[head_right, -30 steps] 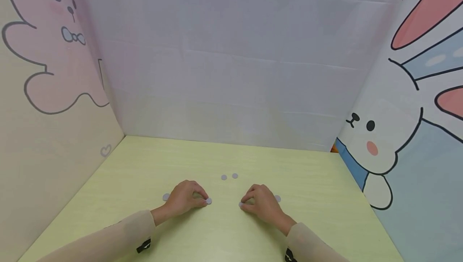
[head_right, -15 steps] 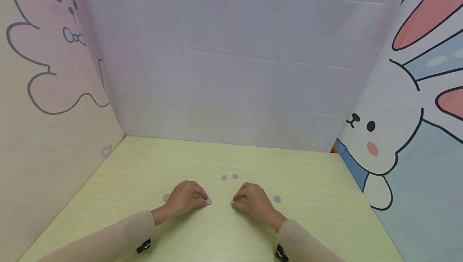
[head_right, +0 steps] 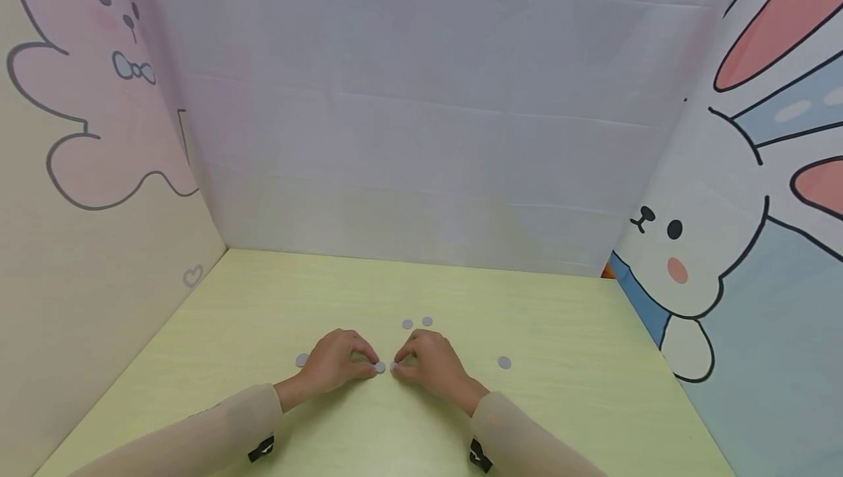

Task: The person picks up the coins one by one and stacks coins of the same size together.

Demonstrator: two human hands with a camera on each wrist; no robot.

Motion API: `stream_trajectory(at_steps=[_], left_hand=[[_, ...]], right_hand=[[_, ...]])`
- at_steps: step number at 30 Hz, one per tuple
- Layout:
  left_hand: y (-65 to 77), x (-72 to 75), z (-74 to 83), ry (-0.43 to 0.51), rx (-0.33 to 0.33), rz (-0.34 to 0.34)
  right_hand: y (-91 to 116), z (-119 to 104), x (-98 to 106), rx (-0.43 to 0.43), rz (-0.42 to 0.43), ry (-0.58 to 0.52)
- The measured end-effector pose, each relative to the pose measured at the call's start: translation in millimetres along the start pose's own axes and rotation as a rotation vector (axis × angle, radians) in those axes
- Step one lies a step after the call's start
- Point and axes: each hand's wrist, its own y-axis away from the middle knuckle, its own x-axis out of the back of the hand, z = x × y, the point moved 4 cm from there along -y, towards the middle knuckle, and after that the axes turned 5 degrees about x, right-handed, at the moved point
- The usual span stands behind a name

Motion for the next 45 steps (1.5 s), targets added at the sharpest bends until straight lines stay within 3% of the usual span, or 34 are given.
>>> stream_trajectory(at_steps=[15, 30, 45], left_hand=[[0.3, 0.6, 1.6, 0.003, -0.022, 0.010], [0.9, -0.1, 1.2, 0.021, -0.044, 0.012], [-0.1, -1.2, 1.6, 0.007, -0.028, 0.016]], right_hand=[[-15.3, -9.5, -10.9, -0.004, -0.014, 0.005], [-15.8, -9.7, -17.0, -0.032, -0.016, 0.017], [-11.3, -7.6, -15.3, -0.006, 0.001, 0.009]])
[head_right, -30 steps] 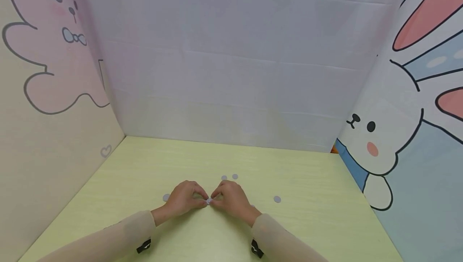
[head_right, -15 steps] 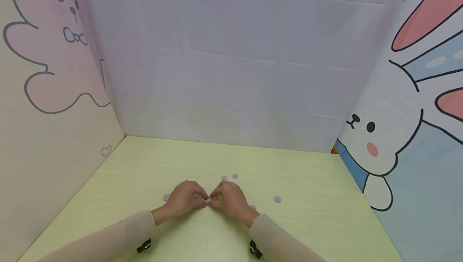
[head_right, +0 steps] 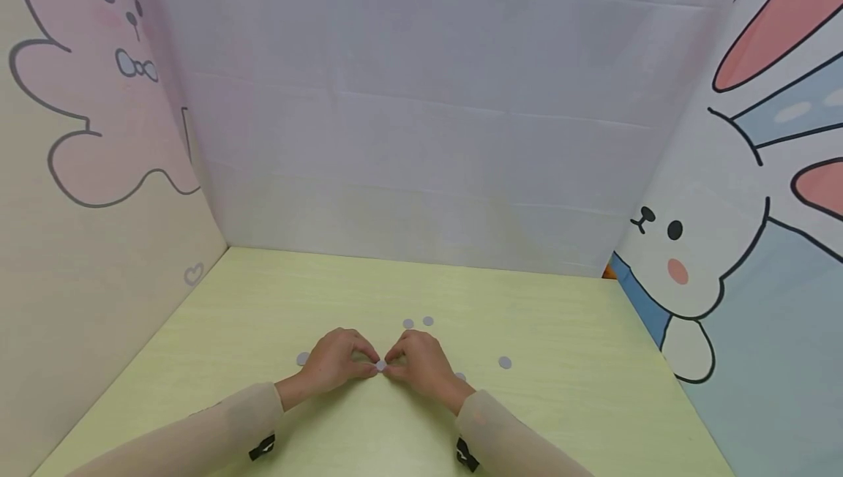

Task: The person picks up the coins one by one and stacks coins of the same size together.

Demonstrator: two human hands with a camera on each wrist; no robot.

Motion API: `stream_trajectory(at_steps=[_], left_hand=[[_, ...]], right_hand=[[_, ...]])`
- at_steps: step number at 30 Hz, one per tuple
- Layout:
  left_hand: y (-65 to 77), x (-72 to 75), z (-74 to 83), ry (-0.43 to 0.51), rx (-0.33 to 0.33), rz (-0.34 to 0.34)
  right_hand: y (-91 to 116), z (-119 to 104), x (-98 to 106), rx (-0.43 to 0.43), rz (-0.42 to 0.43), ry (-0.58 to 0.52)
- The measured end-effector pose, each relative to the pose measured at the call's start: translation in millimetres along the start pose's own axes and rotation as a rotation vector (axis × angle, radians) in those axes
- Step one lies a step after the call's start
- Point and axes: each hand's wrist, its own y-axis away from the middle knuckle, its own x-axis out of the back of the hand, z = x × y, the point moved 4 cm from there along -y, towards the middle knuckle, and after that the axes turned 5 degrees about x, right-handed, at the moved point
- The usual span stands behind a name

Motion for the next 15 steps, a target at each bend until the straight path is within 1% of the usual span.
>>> stream_trajectory(at_steps=[15], left_hand=[[-2.1, 1.0, -1.3, 0.007, 0.008, -0.011]], right_hand=[[-1.8, 2.2, -2.6, -0.011, 0.005, 0.002]])
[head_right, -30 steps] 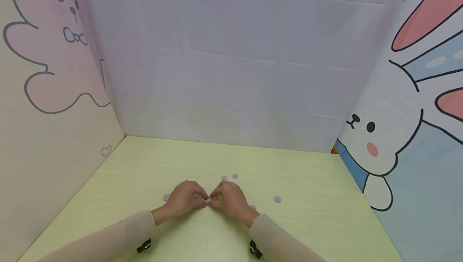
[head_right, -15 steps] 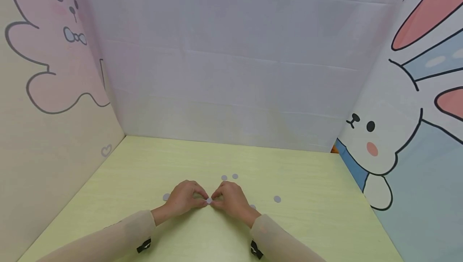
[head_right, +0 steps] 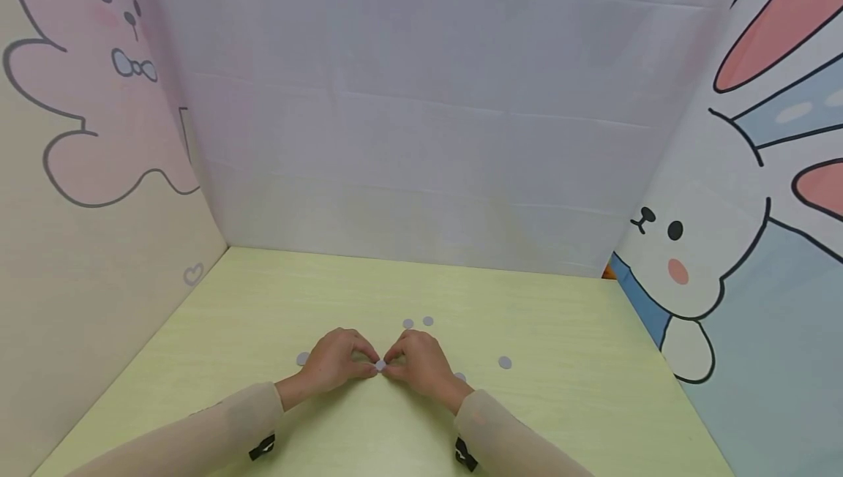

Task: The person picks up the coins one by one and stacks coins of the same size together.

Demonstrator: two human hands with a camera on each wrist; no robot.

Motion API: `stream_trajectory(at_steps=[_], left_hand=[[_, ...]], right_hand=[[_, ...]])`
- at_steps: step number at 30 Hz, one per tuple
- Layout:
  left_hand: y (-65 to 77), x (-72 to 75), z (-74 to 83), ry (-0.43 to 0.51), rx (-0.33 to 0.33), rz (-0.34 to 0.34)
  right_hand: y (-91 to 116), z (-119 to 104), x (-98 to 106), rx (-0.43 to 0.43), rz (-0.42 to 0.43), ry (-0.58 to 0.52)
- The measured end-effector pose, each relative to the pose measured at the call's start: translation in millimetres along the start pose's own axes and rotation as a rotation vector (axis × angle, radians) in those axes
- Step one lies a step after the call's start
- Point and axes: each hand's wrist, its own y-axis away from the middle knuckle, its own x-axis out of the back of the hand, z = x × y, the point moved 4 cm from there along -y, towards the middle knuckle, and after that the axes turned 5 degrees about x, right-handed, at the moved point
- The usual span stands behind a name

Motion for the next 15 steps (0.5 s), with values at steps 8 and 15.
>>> stream_trajectory(at_steps=[8, 15], left_hand=[[0.4, 0.7, 0.4, 0.009, -0.002, -0.001], [-0.2, -0.2, -1.0, 0.010, -0.003, 0.001]], right_hand=[[-0.6, 0.1, -0.1, -0.009, -0.003, -0.008], [-0.8, 0.6, -0.1, -0.010, -0.006, -0.014]])
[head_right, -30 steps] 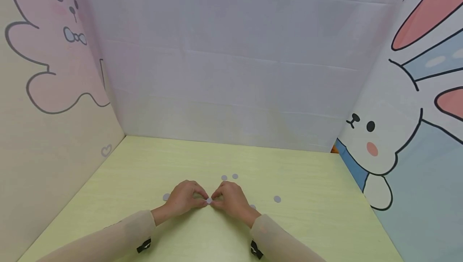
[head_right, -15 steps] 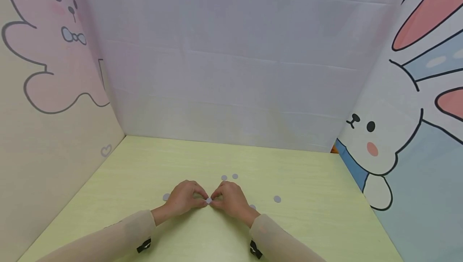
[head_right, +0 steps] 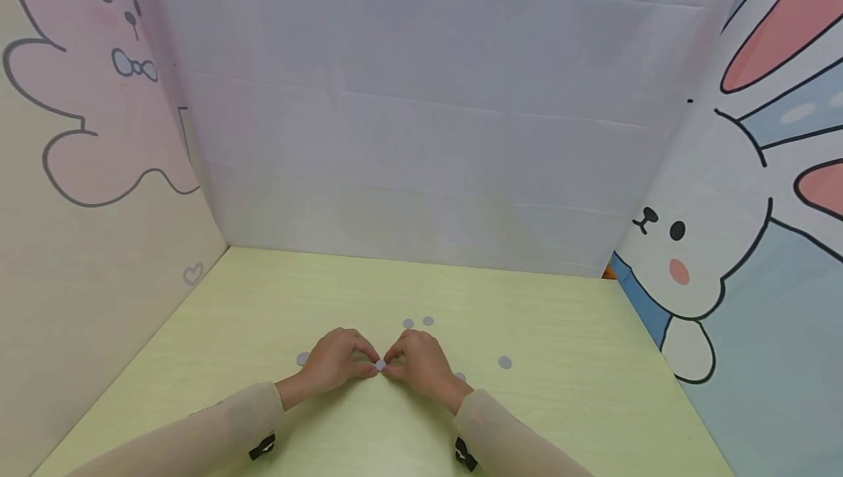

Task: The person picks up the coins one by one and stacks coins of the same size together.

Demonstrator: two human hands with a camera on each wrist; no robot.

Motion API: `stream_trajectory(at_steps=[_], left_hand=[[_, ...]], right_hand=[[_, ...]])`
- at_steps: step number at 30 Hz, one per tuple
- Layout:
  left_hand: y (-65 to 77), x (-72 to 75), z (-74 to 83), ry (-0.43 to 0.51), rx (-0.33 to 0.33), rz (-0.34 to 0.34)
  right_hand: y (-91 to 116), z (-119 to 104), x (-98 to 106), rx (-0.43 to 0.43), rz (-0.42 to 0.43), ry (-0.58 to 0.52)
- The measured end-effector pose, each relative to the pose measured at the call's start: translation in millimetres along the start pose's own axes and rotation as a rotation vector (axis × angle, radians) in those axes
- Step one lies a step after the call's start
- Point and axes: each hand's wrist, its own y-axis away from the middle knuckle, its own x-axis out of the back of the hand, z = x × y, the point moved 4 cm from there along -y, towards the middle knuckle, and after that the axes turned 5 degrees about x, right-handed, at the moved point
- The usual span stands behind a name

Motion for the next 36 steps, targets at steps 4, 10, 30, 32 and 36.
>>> stream_trajectory(at_steps=[4, 10, 30, 32, 36], left_hand=[[-0.1, -0.6, -0.5, -0.004, 0.005, 0.001], [-0.2, -1.0, -0.6, -0.005, 0.003, 0.002], [1.7, 0.9, 1.8, -0.019, 0.042, -0.017], [1.7, 1.0, 2.4, -0.018, 0.044, -0.016], [1.8, 1.0, 3.9, -0.011, 0.046, -0.014]], right_hand=[[-0.1, 0.9, -0.8, -0.013, -0.004, -0.006], [0.9, 0.3, -0.9, -0.014, -0.005, 0.000], [6.7, 22.4, 39.6, -0.069, -0.044, -0.050], [6.3, 27.1, 45.9, -0.064, -0.026, -0.040], [4.1, 36.7, 56.0, -0.057, 0.013, -0.019]])
